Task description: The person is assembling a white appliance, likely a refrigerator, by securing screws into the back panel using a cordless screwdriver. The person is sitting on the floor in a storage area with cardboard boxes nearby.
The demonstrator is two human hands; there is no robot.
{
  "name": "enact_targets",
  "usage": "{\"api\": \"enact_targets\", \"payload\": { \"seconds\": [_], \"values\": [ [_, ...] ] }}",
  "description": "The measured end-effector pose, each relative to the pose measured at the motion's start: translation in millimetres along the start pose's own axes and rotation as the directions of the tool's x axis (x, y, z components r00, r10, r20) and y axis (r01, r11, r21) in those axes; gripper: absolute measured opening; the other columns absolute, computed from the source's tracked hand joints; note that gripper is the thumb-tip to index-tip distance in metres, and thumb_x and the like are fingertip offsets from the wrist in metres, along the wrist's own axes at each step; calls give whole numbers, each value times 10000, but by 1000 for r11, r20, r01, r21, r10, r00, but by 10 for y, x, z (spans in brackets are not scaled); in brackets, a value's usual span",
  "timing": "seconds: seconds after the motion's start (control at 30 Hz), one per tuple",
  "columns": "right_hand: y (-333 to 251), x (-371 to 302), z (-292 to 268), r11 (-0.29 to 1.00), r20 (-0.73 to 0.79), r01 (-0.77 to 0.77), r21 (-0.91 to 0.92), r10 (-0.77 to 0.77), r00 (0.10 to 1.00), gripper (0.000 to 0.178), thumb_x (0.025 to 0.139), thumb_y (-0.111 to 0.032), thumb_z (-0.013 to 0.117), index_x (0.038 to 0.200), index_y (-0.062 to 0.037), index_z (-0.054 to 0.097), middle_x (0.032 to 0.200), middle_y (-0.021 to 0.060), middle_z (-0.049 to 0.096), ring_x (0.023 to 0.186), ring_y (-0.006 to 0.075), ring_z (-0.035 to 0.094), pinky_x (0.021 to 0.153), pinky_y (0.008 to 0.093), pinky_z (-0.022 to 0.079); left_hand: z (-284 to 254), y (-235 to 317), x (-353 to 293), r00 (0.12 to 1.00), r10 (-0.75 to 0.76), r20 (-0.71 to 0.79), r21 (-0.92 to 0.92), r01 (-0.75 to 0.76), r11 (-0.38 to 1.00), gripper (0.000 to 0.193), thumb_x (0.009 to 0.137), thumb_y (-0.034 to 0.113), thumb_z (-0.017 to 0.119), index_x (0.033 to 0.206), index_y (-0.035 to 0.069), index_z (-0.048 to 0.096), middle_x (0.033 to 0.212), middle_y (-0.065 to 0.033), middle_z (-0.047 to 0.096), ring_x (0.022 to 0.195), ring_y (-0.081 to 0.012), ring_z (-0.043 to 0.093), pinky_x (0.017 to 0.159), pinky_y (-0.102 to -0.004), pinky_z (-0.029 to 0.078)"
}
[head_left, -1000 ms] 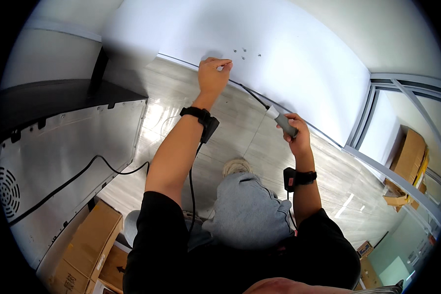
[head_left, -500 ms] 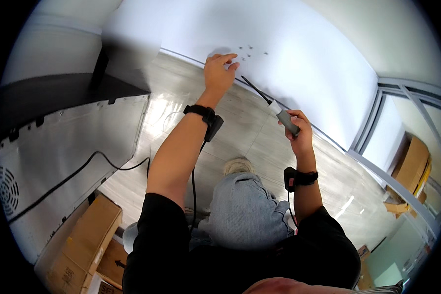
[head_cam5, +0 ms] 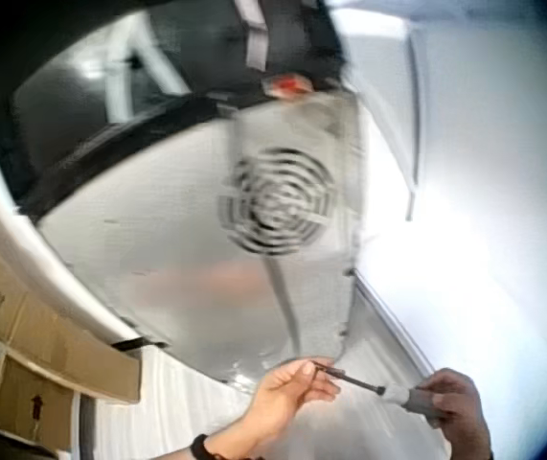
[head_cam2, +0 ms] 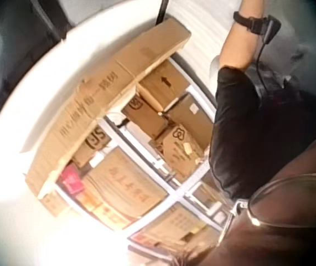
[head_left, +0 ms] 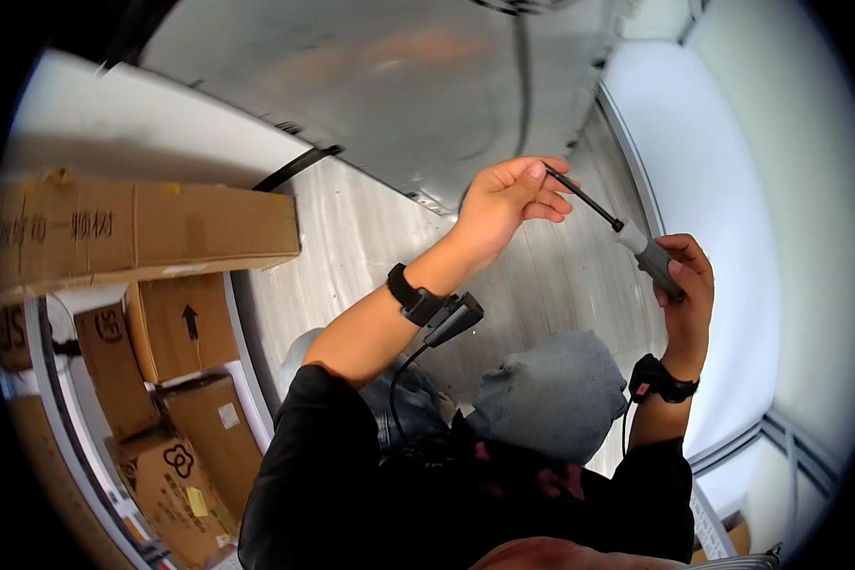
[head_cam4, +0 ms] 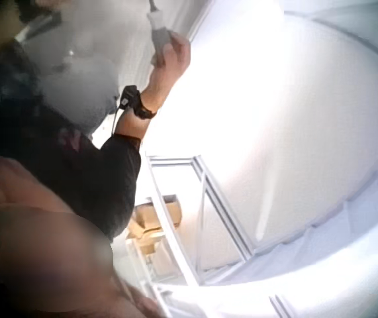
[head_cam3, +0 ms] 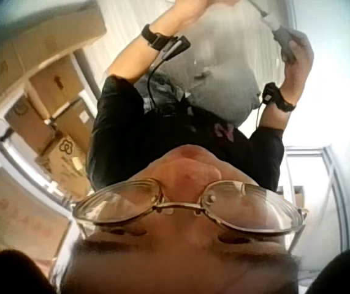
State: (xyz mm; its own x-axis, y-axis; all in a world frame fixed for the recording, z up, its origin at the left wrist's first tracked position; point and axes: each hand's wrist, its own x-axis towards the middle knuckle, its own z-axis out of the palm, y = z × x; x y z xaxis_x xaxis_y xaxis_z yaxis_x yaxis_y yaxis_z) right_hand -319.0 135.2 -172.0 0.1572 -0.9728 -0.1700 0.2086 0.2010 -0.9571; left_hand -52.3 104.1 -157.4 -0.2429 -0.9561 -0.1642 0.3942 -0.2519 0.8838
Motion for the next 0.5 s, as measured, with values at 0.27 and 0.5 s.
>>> {"api": "enact_targets", "payload": {
  "seconds": [0.27,0.5],
  "values": [
    [-703,-1296,983,989,184,46,-142,-20,983,390,768,-176,585,1138,-63,543,916,66,586,547,58,487,474,185,373,95,535,-1299,982,152,-111,-212,-173,962,288,982,229,412,1060,-10,553,908,-116,628,738,-149,627,674,-263,537],
    [-449,-1643,1939,999,189,20,-47,-11,982,505,846,-152,525,1305,-18,364,1022,180,570,506,113,558,418,196,392,-131,680,-1397,962,242,-123,-363,-270,892,299,968,240,457,1120,-3,544,821,-48,622,658,-102,580,585,-218,498]
  ]
}}
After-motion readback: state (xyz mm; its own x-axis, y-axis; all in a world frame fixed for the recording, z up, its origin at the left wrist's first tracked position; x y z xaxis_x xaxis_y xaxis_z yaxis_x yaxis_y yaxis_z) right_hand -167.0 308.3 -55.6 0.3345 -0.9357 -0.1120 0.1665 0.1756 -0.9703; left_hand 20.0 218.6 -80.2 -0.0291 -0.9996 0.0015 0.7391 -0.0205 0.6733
